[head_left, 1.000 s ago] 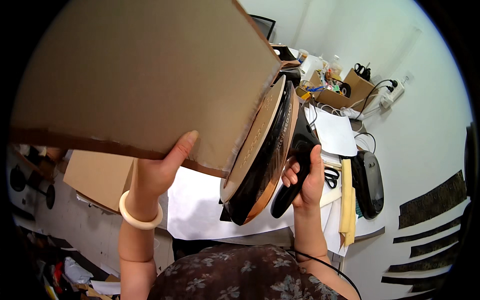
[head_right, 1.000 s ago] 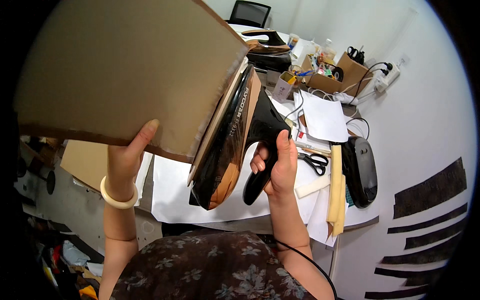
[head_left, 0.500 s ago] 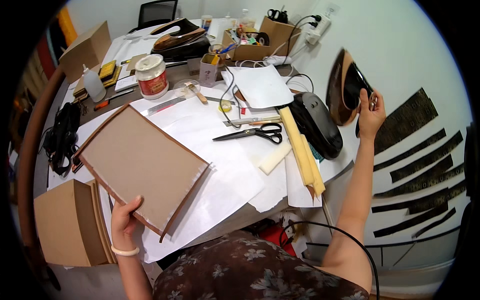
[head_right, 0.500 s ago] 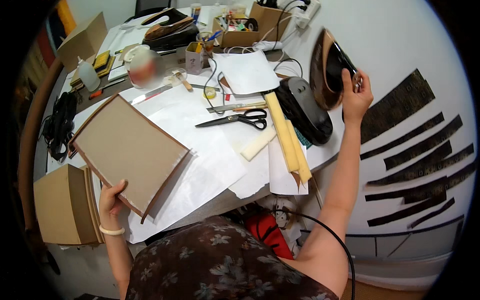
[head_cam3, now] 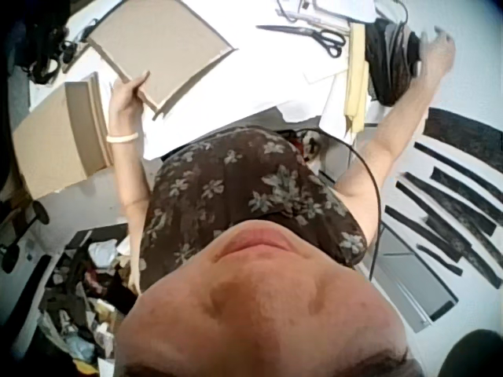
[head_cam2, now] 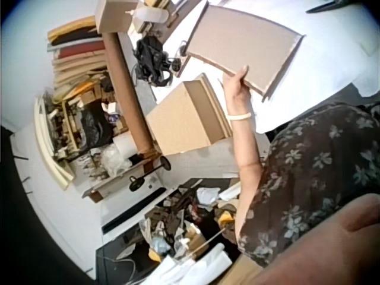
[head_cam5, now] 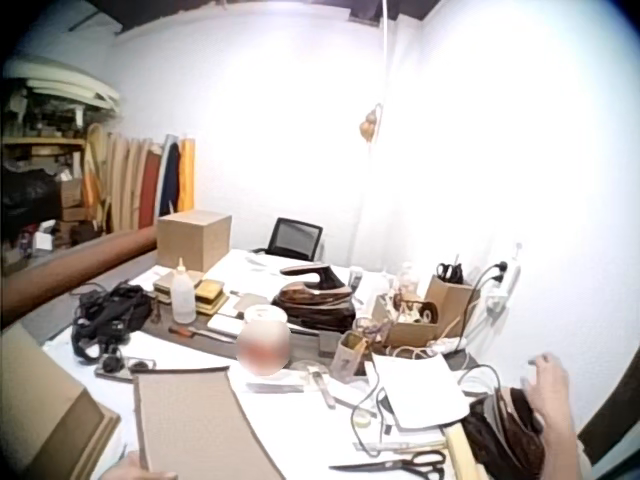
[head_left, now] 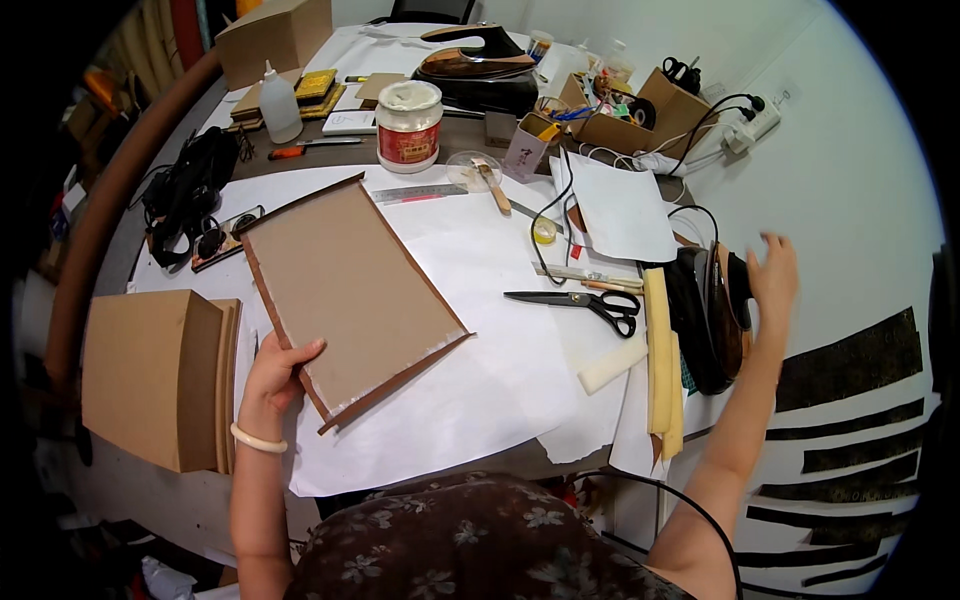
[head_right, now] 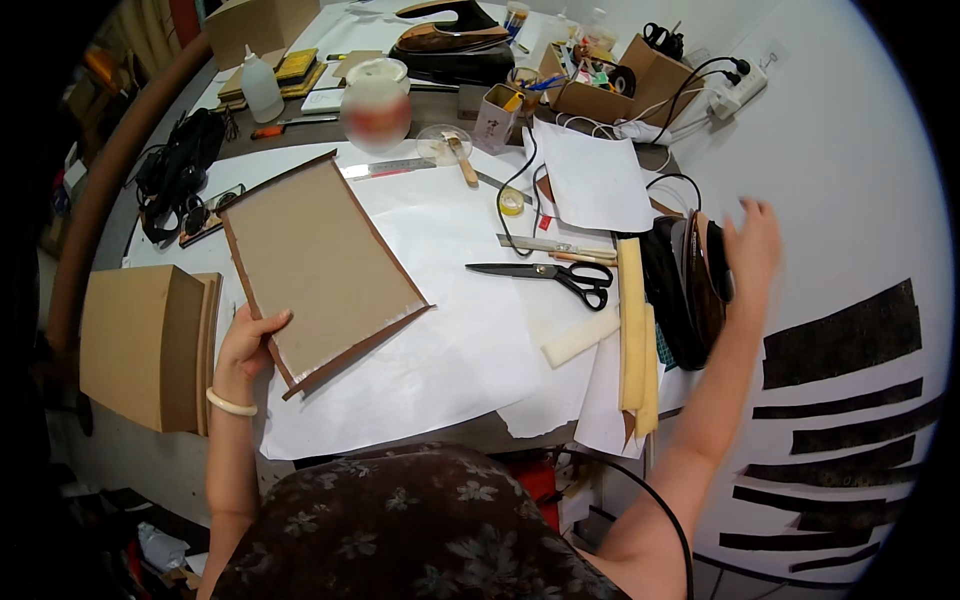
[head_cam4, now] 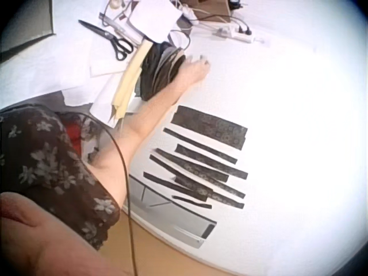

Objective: The person assembles a cardboard box by applying glue to the edges of a flat cardboard piece and pressing them together. They use a brush to spread glue and an iron to press the glued edges, repeating the process for multiple edges.

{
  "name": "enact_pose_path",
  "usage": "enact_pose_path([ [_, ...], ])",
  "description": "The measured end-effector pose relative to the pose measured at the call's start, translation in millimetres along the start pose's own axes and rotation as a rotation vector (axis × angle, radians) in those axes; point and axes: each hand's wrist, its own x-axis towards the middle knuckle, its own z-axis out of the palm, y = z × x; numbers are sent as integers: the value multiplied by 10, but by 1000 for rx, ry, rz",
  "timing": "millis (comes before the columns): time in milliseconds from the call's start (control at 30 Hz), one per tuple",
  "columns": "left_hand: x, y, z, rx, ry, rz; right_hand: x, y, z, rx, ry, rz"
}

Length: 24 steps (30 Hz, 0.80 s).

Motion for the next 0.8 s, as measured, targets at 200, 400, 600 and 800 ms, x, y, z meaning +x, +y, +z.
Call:
enact_pose_path([
  [200,-67,-51,-118,410,288,171,1039,-2321,418,612,-189,-181],
  [400,-501,29,236,1220,429,606,1505,-2868,1415,402,-543,-228],
  [600,-664,47,523,1216,33,624,1722,-2630,1409,464,-272,-142],
  [800,-371,-73,886,1292,-180,571,1674,-2155,713,733,170,206],
])
